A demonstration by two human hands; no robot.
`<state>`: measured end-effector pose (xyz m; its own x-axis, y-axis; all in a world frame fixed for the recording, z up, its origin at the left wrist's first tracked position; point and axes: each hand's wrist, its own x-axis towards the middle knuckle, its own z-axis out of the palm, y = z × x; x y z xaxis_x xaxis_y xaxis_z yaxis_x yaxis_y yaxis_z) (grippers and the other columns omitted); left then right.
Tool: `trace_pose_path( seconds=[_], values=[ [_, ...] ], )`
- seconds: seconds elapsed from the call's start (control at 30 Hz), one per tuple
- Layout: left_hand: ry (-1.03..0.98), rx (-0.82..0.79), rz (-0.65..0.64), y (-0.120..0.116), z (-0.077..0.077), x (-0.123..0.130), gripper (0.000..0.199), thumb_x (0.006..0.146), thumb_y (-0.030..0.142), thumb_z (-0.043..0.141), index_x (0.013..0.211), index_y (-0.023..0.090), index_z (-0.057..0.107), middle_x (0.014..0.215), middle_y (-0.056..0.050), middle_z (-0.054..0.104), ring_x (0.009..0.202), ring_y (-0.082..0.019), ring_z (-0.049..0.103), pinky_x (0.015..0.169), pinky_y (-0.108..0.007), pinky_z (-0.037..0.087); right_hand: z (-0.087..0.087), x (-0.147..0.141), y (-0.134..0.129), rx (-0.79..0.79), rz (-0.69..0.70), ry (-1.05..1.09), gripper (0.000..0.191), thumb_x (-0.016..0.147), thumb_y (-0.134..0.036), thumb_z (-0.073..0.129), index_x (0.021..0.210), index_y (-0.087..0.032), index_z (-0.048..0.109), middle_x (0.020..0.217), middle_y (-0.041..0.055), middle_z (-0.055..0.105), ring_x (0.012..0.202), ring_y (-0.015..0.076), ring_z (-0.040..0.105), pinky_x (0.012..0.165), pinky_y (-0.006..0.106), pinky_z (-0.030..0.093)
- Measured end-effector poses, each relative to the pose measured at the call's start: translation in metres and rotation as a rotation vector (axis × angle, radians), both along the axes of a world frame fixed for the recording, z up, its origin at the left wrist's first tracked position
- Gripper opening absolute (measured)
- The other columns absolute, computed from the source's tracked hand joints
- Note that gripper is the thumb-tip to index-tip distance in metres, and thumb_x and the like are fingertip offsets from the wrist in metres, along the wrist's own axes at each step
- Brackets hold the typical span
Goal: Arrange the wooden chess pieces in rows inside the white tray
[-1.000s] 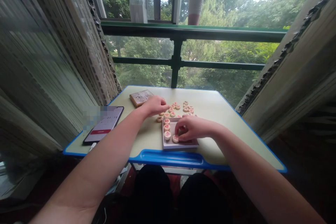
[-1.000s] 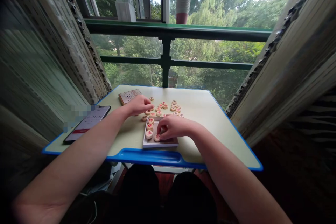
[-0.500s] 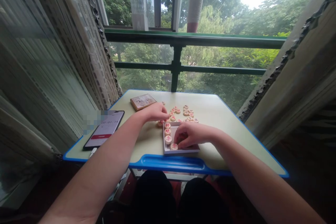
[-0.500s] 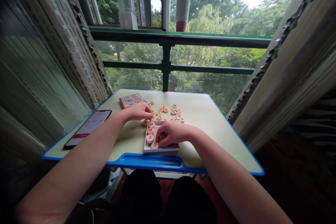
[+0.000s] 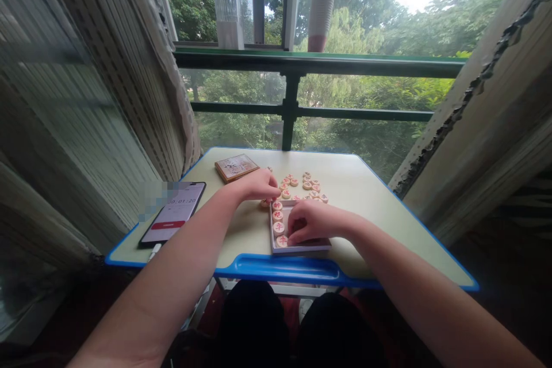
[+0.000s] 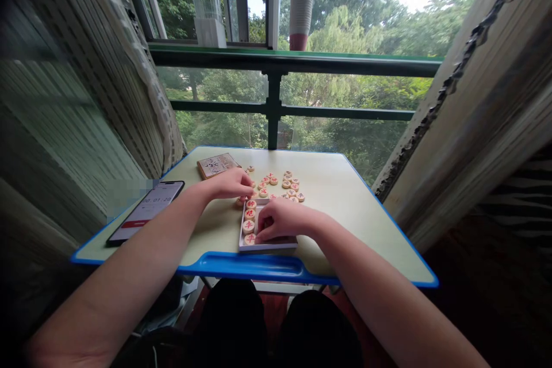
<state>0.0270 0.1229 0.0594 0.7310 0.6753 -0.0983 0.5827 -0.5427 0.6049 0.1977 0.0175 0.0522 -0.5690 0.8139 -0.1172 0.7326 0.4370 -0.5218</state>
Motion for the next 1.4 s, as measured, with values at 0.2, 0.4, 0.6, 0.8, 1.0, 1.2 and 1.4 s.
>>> trace_pose_path(
  seconds=[0.2, 0.4, 0.6, 0.8, 1.0, 1.2, 1.4],
  values=[
    [0.002, 0.03, -0.007, 0.0013, -0.0012, -0.0007, 0.021, 0.062, 0.027, 0.05, 0.055, 0.013, 0.063, 0.055, -0.003, 0.063, 0.052, -0.012, 0.05, 0.046, -0.022, 0.032, 0.0021, -0.0042, -0.0003, 0.033, -0.007, -0.017, 0.021, 0.07, -0.036, 0.07, 0.072, -0.016, 0.069, 0.064, -0.0017, 0.059, 0.056, 0.0086, 0.046, 0.051, 0.021, 0.032],
    [0.015, 0.041, -0.011, 0.001, -0.0002, -0.0005, 0.02, 0.061, 0.026, 0.05, 0.055, 0.013, 0.063, 0.054, -0.002, 0.062, 0.052, -0.012, 0.05, 0.046, -0.022, 0.031, 0.0001, -0.0053, 0.0003, 0.047, -0.006, -0.015, 0.018, 0.07, -0.034, 0.07, 0.072, -0.016, 0.069, 0.064, -0.0018, 0.059, 0.056, 0.0082, 0.046, 0.053, 0.021, 0.033],
    [0.011, 0.044, 0.001, 0.0004, 0.0007, -0.0006, 0.021, 0.062, 0.028, 0.051, 0.054, 0.012, 0.063, 0.054, -0.002, 0.061, 0.05, -0.011, 0.047, 0.045, -0.022, 0.029, -0.0014, -0.0054, 0.0, 0.054, 0.009, -0.011, 0.017, 0.073, -0.033, 0.069, 0.072, -0.016, 0.07, 0.064, -0.0015, 0.062, 0.055, 0.0083, 0.048, 0.053, 0.021, 0.034],
    [0.024, 0.068, -0.003, 0.0018, 0.0008, -0.0017, 0.022, 0.062, 0.03, 0.052, 0.054, 0.013, 0.062, 0.054, -0.002, 0.061, 0.051, -0.011, 0.047, 0.046, -0.023, 0.029, -0.0052, -0.0045, 0.0014, 0.069, 0.037, -0.007, 0.018, 0.074, -0.034, 0.067, 0.073, -0.016, 0.071, 0.066, -0.0003, 0.064, 0.056, 0.0088, 0.049, 0.055, 0.022, 0.034],
    [0.029, 0.074, -0.003, 0.002, -0.0001, -0.0018, 0.022, 0.063, 0.029, 0.05, 0.054, 0.013, 0.062, 0.053, -0.002, 0.06, 0.05, -0.011, 0.045, 0.046, -0.023, 0.028, -0.0032, -0.0041, 0.0013, 0.079, 0.03, 0.004, 0.02, 0.075, -0.036, 0.066, 0.076, -0.017, 0.073, 0.071, 0.0025, 0.066, 0.067, 0.0126, 0.054, 0.058, 0.023, 0.037],
    [0.005, 0.081, -0.002, 0.0033, -0.0012, -0.0038, 0.02, 0.063, 0.028, 0.05, 0.054, 0.013, 0.06, 0.051, -0.001, 0.058, 0.049, -0.01, 0.043, 0.045, -0.024, 0.027, -0.0047, -0.0035, 0.0017, 0.093, 0.031, 0.014, 0.018, 0.075, -0.034, 0.066, 0.078, -0.019, 0.073, 0.073, 0.0026, 0.067, 0.073, 0.0146, 0.055, 0.063, 0.024, 0.04],
    [0.015, 0.117, -0.015, 0.0053, -0.0039, -0.004, 0.021, 0.063, 0.027, 0.05, 0.05, 0.013, 0.058, 0.047, 0.0, 0.052, 0.045, -0.009, 0.038, 0.043, -0.024, 0.023, -0.0043, -0.004, 0.0023, 0.074, 0.021, 0.015, 0.021, 0.076, -0.036, 0.064, 0.074, -0.017, 0.072, 0.069, 0.002, 0.067, 0.063, 0.0123, 0.054, 0.059, 0.024, 0.039]
  ],
)
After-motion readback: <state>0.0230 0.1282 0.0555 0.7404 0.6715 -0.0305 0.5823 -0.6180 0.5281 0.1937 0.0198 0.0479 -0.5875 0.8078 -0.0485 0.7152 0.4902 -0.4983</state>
